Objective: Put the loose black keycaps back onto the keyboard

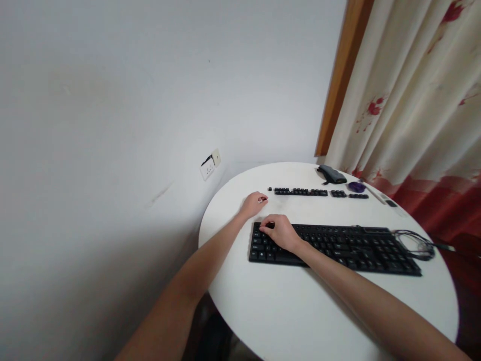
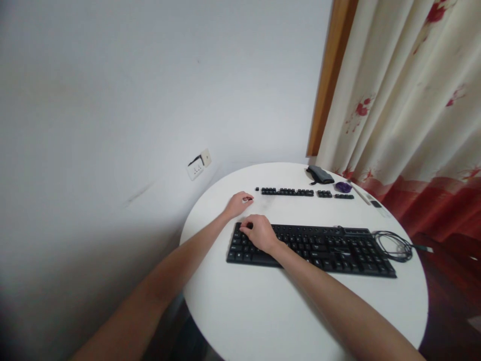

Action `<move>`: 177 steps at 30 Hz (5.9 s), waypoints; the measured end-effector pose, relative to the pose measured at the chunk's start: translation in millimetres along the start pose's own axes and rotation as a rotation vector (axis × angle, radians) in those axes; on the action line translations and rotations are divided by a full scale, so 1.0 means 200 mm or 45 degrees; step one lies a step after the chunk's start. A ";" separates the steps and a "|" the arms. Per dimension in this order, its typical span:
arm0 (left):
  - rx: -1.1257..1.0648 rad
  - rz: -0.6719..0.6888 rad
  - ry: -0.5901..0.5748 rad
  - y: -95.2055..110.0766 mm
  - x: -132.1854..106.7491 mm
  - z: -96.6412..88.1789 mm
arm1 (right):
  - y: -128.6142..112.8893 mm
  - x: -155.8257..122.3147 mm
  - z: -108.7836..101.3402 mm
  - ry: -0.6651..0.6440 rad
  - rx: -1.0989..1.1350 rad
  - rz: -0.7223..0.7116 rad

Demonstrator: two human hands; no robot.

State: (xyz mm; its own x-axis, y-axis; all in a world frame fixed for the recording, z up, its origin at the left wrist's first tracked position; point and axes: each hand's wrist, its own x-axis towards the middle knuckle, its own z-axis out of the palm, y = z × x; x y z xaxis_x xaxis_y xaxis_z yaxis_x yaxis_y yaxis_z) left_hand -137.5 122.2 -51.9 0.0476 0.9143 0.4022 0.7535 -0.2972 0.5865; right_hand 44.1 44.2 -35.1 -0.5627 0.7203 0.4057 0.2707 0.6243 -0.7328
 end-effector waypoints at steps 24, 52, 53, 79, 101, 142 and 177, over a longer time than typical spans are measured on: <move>-0.195 -0.127 -0.145 0.19 -0.49 -0.33 | -0.01 -0.01 -0.02 -0.028 -0.145 -0.023; -0.085 0.350 -0.240 0.21 -0.53 -0.37 | -0.04 -0.03 -0.03 -0.049 -0.253 -0.179; -0.064 0.372 -0.248 0.21 -0.53 -0.37 | -0.04 -0.03 -0.03 -0.054 -0.261 -0.194; -0.147 0.383 -0.230 0.19 -0.53 -0.35 | 0.01 -0.01 -0.02 0.043 -0.021 0.051; -0.055 0.385 -0.216 0.23 -0.54 -0.37 | -0.09 -0.05 -0.02 -0.057 -0.540 -0.218; 0.083 0.553 -0.182 0.26 -0.54 -0.35 | -0.06 -0.05 -0.03 -0.062 -0.420 -0.230; 0.096 -0.034 -0.202 0.09 0.12 0.06 | -0.06 -0.03 -0.02 0.007 -0.441 -0.007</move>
State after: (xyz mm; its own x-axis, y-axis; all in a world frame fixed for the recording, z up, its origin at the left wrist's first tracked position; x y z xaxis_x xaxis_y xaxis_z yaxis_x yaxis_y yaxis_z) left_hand -116.0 141.9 -40.4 0.1251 0.9554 0.2674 0.8027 -0.2559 0.5387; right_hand 47.7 33.5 -25.3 -0.5612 0.7175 0.4125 0.5172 0.6931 -0.5020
